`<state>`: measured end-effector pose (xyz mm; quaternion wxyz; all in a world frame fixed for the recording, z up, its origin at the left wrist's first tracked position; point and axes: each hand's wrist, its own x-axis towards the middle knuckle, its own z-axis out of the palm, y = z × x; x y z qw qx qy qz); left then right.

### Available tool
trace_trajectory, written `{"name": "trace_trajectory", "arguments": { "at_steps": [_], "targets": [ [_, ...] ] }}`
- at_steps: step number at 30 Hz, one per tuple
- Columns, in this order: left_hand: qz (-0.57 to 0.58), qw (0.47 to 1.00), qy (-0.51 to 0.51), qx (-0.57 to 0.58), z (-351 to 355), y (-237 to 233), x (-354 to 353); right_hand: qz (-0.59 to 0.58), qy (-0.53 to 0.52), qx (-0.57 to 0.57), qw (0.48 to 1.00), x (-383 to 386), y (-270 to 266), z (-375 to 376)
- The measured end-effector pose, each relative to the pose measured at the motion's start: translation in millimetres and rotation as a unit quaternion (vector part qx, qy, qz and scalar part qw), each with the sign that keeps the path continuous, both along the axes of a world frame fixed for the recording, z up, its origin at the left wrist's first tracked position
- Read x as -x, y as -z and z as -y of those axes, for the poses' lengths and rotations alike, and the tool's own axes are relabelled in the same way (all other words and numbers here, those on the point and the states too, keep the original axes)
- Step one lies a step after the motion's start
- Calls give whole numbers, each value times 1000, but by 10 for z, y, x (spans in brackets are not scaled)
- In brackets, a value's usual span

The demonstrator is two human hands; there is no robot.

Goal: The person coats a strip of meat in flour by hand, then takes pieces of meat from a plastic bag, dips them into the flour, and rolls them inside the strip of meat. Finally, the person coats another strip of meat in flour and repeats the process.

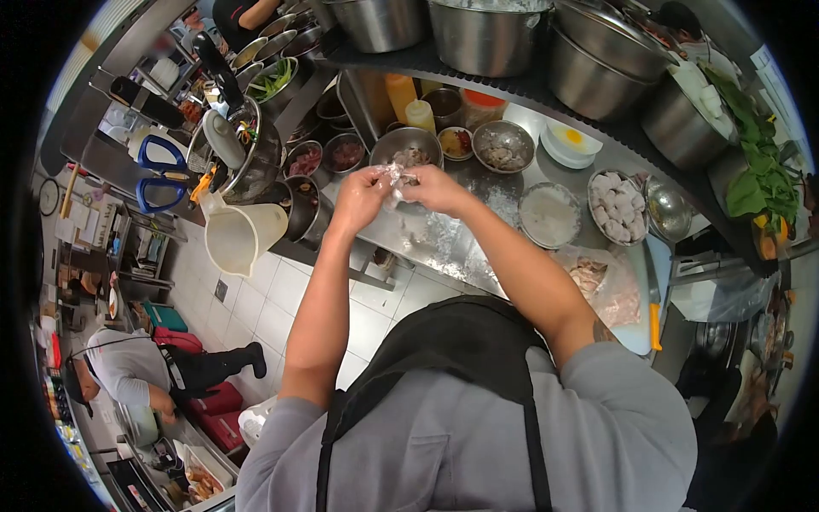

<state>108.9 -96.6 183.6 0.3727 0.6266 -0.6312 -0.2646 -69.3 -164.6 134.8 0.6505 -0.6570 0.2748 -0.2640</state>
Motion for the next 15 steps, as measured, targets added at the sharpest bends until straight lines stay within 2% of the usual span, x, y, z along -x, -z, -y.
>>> {"name": "trace_trajectory", "arguments": {
  "at_steps": [1, 4, 7, 10, 13, 15],
  "targets": [
    [17, 1000, 4, 25, 25, 5, 0, -17, 41, 33, 998, -20, -50, -20],
    [-70, 996, -22, 40, 69, -96, 25, -5, 47, 38, 998, -41, -89, 4],
    [-85, 996, -23, 33, 94, -151, 40, -3, 58, 57, 997, -4, -110, 26],
    [-79, 995, -26, 47, 124, -167, 96, 48, 69, 54, 995, 47, -144, -18],
    [-83, 995, -16, 51, 138, -177, 164, 150, 32, -82, 985, 133, -194, -93],
    [-78, 995, 1, 60, 162, -200, 216, 113, 46, -41, 992, 156, -167, -112]
  ]
}}
